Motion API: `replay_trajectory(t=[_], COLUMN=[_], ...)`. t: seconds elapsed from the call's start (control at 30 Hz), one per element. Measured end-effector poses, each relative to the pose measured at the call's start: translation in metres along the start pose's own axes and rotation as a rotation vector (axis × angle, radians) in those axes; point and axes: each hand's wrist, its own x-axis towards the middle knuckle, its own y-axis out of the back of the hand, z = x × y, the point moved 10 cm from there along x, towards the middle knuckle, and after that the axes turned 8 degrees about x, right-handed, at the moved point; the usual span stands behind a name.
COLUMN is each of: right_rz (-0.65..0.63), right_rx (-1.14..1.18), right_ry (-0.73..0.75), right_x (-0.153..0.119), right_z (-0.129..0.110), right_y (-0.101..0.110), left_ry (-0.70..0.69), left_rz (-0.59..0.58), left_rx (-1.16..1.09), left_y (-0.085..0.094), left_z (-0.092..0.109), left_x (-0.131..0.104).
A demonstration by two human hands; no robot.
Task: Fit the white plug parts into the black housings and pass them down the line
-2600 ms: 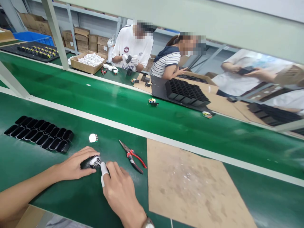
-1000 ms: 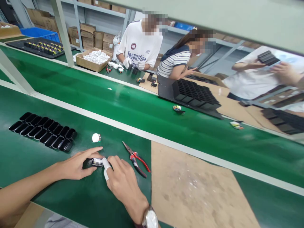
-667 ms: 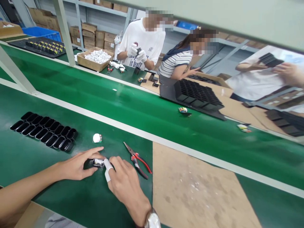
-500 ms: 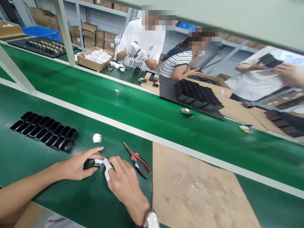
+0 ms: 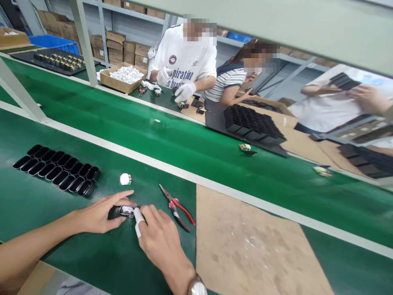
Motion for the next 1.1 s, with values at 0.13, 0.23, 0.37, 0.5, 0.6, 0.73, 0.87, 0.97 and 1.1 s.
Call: replay_trajectory(t=[0.13,0.23,0.37,0.5,0.6,0.73,0.87,0.97,1.1], right_rz=[-0.005,0.04,0.095,0.086,0.068,0.062,0.024,0.019,0.016], right_rx=[-0.024,-0.002,0.028,0.092,0.08,-0.057,-0.112,-0.104,-0.111], right_ry=[-0.024,-0.104,-0.171,-0.162,-0.147,-0.216,-0.266,-0.277,-0.282], right_x=[-0.002,-0.012,-0.029,-0.029,-0.022,-0.024,-0.037,-0.044,-0.043], right_z=[0.0,0.013,0.023,0.013,0.008,0.023,0.036,0.038,0.042], right_y=[0.008,0.012,0.008,0.006,0.007,0.006,-0.007,-0.016,-0.022], left_ry=[0.006,0.022,0.023,0.005,-0.006,-0.009,-0.012,-0.022,-0.024], left_rz=[0.006,0.023,0.068,0.092,0.108,0.114,0.093,0.081,0.072], left_rx=[0.016,0.042,0.089,0.105,0.107,0.114,0.115,0.107,0.106], left_y=[0.001,0.004,0.008,0.008,0.009,0.01,0.008,0.007,0.007], left_z=[0.0,0.001,0.001,0.001,0.003,0.004,0.003,0.004,0.005], left_x=[-0.001,-0.002,-0.003,-0.003,-0.003,-0.005,-0.005,-0.004,-0.003])
